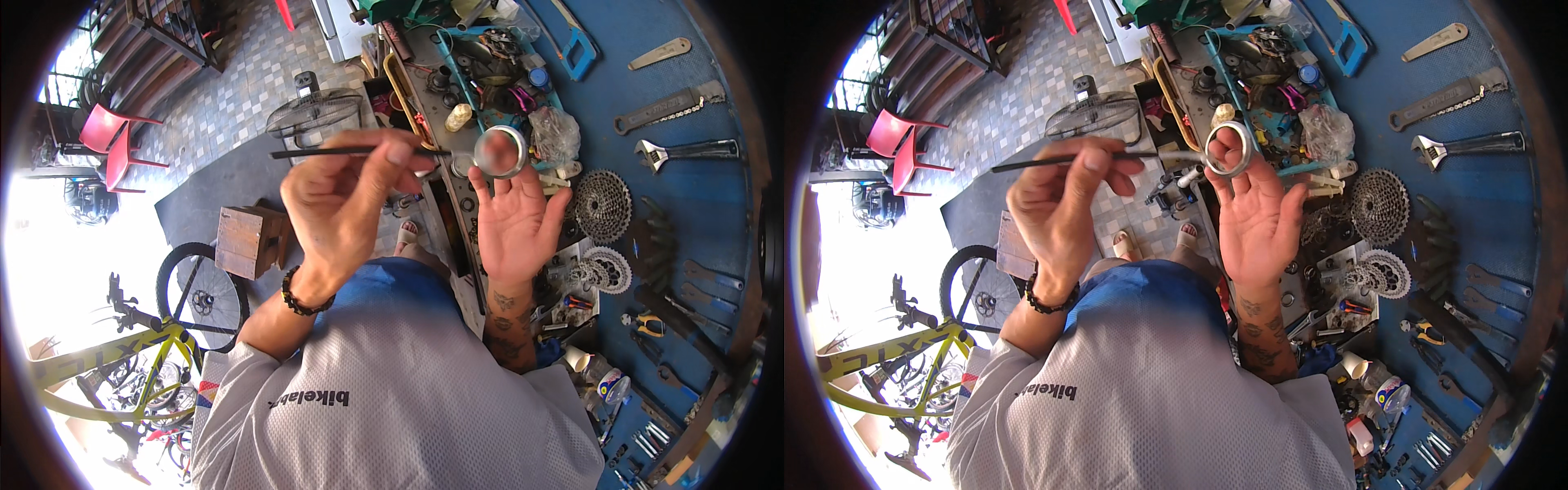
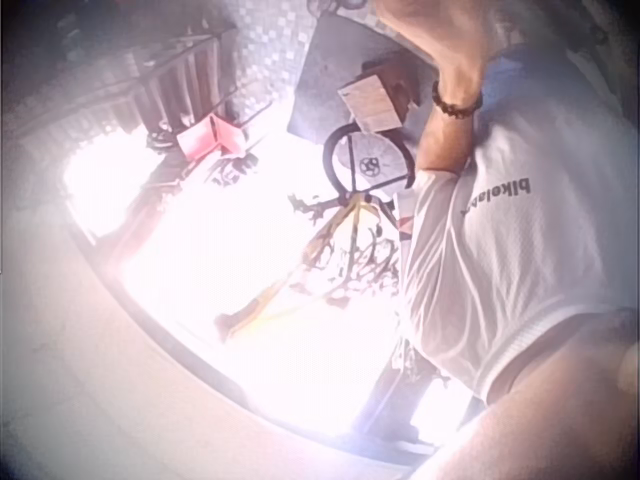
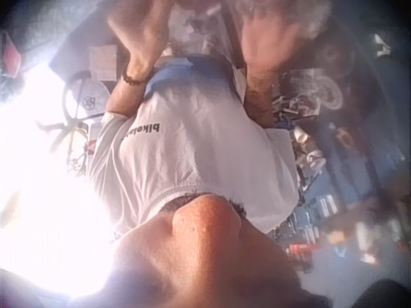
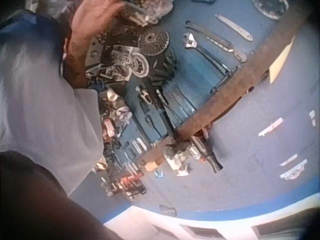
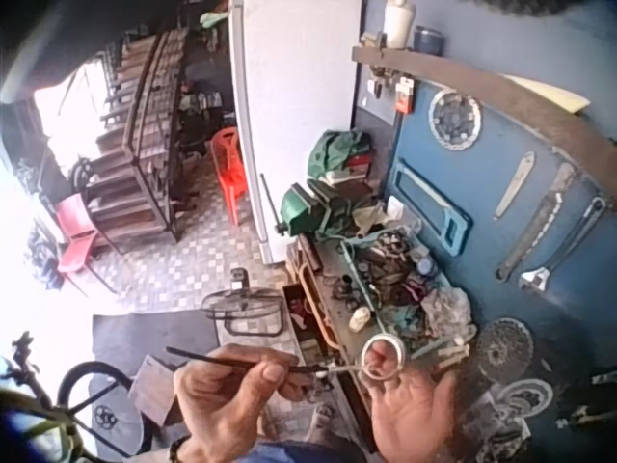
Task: The person applies grease to a bicycle headset bearing and the steerer tube using a small brush, then wipes the fork with a cloth. The person handles a bearing, grease container, brush, and cloth while working on a yellow bicycle frame in a workshop.
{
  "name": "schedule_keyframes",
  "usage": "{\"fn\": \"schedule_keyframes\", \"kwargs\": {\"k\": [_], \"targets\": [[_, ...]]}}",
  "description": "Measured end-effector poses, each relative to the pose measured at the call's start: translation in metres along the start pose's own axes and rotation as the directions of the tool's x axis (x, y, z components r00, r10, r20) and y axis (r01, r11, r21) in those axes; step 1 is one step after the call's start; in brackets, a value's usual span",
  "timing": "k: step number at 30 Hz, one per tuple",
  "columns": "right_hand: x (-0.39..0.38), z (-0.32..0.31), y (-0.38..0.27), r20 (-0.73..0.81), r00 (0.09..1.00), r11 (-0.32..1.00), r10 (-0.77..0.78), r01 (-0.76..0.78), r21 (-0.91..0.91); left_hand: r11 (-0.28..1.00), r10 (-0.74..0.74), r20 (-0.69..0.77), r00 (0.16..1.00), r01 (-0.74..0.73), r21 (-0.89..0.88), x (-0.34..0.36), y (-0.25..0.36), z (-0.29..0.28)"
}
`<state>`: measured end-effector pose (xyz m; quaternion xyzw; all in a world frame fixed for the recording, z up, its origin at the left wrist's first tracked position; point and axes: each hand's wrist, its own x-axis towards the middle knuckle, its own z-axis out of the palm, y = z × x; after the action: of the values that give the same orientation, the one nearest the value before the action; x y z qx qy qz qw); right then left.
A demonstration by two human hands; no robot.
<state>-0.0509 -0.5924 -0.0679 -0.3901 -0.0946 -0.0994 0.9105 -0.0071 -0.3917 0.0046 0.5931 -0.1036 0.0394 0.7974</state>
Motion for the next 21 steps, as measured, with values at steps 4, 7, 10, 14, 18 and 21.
{"fn": "schedule_keyframes", "kwargs": {"k": [4,7,10,14,18,21], "targets": [[0.001,0.006,0.003,0.02,0.996,0.938,-0.083,0.085,-0.337,0.977,0.17,0.015,0.985,-0.171,0.13,0.013,0.0,0.003],[0.003,0.011,0.002,0.048,0.993,0.833,-0.104,0.113,-0.542,0.939,0.246,0.077,0.966,-0.257,0.227,0.013,0.0,0.004],[0.003,0.013,0.002,0.053,0.99,0.8,-0.132,0.138,-0.584,0.886,0.306,0.122,0.944,-0.329,0.326,0.01,0.001,0.003],[0.003,0.014,0.002,0.062,0.986,0.779,-0.158,0.163,-0.605,0.823,0.374,0.207,0.904,-0.427,0.375,0.005,0.002,0.0],[0.004,0.012,0.004,0.043,0.987,0.783,-0.152,0.147,-0.605,0.825,0.36,0.221,0.906,-0.42,0.378,-0.001,0.004,-0.001],[0.004,0.011,0.006,0.039,0.988,0.784,-0.148,0.141,-0.604,0.821,0.33,0.248,0.911,-0.406,0.4,-0.006,0.008,-0.004]]}}
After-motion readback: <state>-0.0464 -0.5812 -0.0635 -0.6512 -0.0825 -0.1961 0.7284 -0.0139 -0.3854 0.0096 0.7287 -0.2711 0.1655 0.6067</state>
